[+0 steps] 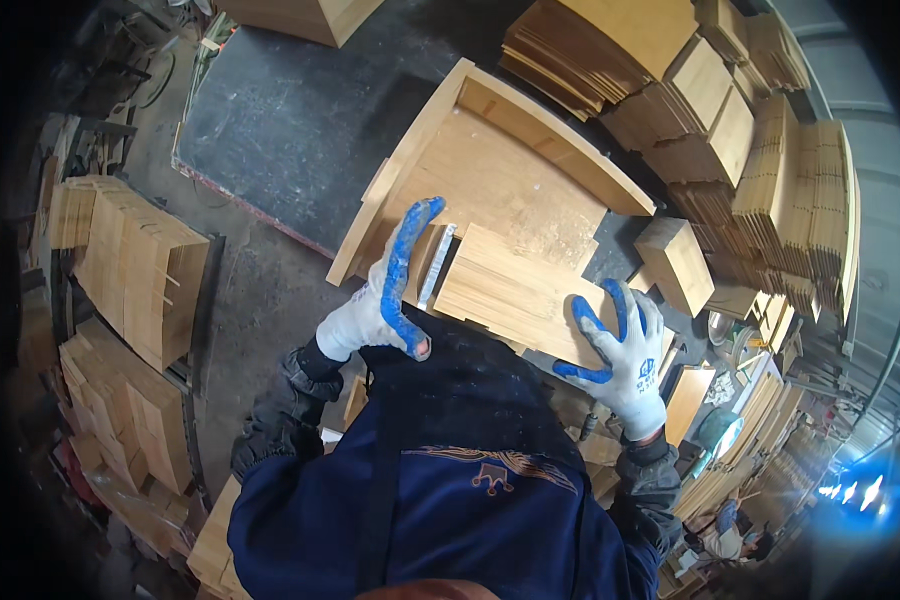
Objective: Assemble wooden boxes by joining precut wooden boards using glue and a pneumatic nail gun.
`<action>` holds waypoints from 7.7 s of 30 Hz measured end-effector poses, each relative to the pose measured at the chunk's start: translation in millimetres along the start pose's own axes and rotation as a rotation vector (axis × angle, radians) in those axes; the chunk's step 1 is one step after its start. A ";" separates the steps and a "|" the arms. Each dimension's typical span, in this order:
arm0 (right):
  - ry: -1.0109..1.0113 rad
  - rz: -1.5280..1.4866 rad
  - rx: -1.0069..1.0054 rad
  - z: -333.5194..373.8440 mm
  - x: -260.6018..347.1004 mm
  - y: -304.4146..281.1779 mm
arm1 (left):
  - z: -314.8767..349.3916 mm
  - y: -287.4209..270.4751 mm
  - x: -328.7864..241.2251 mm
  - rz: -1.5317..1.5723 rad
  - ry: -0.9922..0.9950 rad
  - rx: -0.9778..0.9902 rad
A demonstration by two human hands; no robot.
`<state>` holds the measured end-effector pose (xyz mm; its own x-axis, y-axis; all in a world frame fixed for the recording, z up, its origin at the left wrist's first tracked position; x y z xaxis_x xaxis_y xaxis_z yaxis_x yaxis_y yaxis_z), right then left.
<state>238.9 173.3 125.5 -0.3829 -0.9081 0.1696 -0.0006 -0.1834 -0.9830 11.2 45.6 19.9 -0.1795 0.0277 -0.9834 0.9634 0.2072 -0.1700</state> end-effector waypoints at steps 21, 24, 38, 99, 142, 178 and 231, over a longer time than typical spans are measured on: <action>-0.069 0.019 0.017 -17.3 8.5 12.8 | 1.4 22.2 7.9 0.026 0.042 -0.160; -0.080 0.028 0.010 -18.3 9.3 12.6 | 2.1 23.6 9.8 0.023 0.048 -0.197; -0.071 -0.053 0.039 -18.0 3.4 15.4 | -1.1 21.8 3.0 0.167 -0.017 -0.243; 0.088 -1.241 -0.550 118.3 -140.4 106.6 | -85.5 197.2 -121.1 -1.031 0.061 0.387; -0.143 -1.364 -0.739 115.2 -149.3 122.3 | -101.1 246.7 -95.6 -0.994 0.182 0.580; 0.870 -1.667 -0.779 105.5 -159.5 146.3 | -12.3 -3.6 54.3 0.525 -0.742 -0.294; 0.749 -1.368 -0.404 139.2 -180.3 336.4 | 37.5 -4.8 97.2 -0.212 -0.785 -0.013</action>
<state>436.3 222.9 -226.1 -0.2338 0.2462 0.9406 -0.8892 -0.4455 -0.1044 -3.4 10.6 -77.2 -0.1615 -0.7062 -0.6894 0.9212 0.1427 -0.3621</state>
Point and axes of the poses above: each hand's wrist, its own z-axis away from the middle knuckle, its own y-axis out of the palm, x = y × z, the point moved 7 cm from there along -z, towards the middle knuckle, and after that the axes turned 6 degrees about -y, right-handed, at the moved point
